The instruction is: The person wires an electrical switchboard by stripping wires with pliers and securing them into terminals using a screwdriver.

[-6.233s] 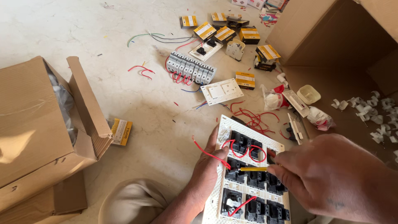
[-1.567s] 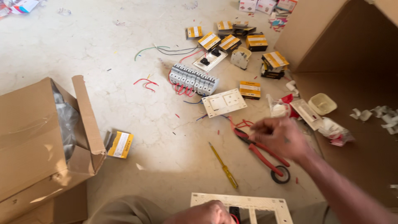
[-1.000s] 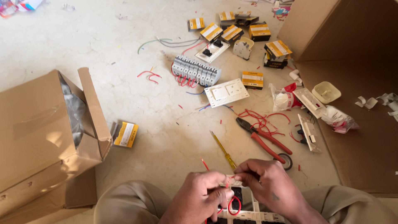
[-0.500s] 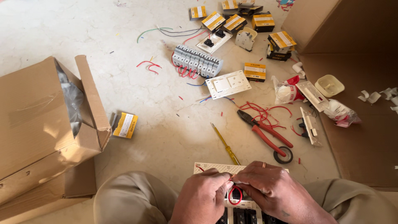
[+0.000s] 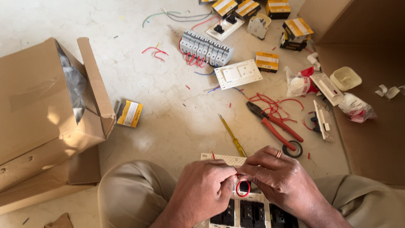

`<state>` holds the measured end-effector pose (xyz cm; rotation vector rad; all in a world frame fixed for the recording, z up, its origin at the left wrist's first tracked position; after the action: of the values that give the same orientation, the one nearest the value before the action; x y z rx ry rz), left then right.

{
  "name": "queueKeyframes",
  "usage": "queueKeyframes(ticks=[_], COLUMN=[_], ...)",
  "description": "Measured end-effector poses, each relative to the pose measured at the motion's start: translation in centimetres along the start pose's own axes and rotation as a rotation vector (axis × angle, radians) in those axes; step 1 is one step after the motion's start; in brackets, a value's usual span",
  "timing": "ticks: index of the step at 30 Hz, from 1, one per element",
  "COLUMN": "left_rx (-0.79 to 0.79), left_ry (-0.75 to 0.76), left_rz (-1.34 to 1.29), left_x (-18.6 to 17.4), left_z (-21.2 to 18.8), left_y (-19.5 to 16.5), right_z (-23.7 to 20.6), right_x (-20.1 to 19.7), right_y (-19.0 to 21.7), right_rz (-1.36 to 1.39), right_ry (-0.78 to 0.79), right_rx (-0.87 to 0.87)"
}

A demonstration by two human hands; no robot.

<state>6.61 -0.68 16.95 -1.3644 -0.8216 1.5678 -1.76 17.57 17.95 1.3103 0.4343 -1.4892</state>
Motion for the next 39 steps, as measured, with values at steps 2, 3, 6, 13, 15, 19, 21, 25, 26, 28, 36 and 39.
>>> queueKeyframes(ticks=[2,3,6,13,15,19,21,25,26,28,36,39], left_rx=[0.016,0.027,0.048,0.102,0.101,0.077,0.064,0.058,0.064,0.076,0.044,0.066], left_ry=[0.0,0.011,0.013,0.026,0.026,0.033,0.054,0.088,0.093,0.105,0.122,0.078], left_rz=[0.022,0.033,0.01,-0.137,-0.131,-0.122,-0.138,-0.184,-0.187,-0.194,-0.127,-0.13], left_x=[-0.3,-0.4,-0.5,0.4,0.7,1.0,0.9,0.5,0.4,0.5,0.9,1.2], left_z=[0.0,-0.1,0.0,-0.3,-0.5,-0.5,-0.4,-0.4,-0.4,-0.4,-0.6,-0.7], left_y=[-0.4,-0.5,-0.7,0.2,0.5,0.8,0.9,0.8,0.8,0.7,1.0,1.0], right_z=[-0.1,-0.2,-0.4,-0.7,-0.9,-1.3,-1.5,-1.9,-2.0,-2.2,-1.6,-1.4], right_x=[0.0,0.0,-0.1,-0.3,-0.3,-0.4,-0.5,-0.4,-0.3,-0.2,-0.5,-0.8], right_y=[0.0,0.0,-0.1,-0.1,0.0,0.1,0.0,-0.3,-0.3,-0.2,0.9,1.3], right_rz=[0.024,0.015,0.013,-0.114,-0.166,-0.232,-0.183,-0.114,-0.106,-0.088,-0.061,-0.024], right_ry=[0.0,-0.012,-0.032,-0.03,-0.017,0.003,-0.004,-0.003,-0.018,-0.047,-0.014,0.026], right_rx=[0.017,0.009,-0.007,-0.09,-0.109,-0.158,-0.157,-0.117,-0.114,-0.106,-0.045,0.061])
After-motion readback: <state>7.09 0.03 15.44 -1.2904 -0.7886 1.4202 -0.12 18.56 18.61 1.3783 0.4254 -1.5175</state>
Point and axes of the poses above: each hand's wrist, its own z-axis towards the middle knuckle, its own x-axis out of the palm, y = z × x, the point moved 2 cm from there along z, towards the middle knuckle, and after that the axes turned 13 degrees about -z, right-handed, at the moved point
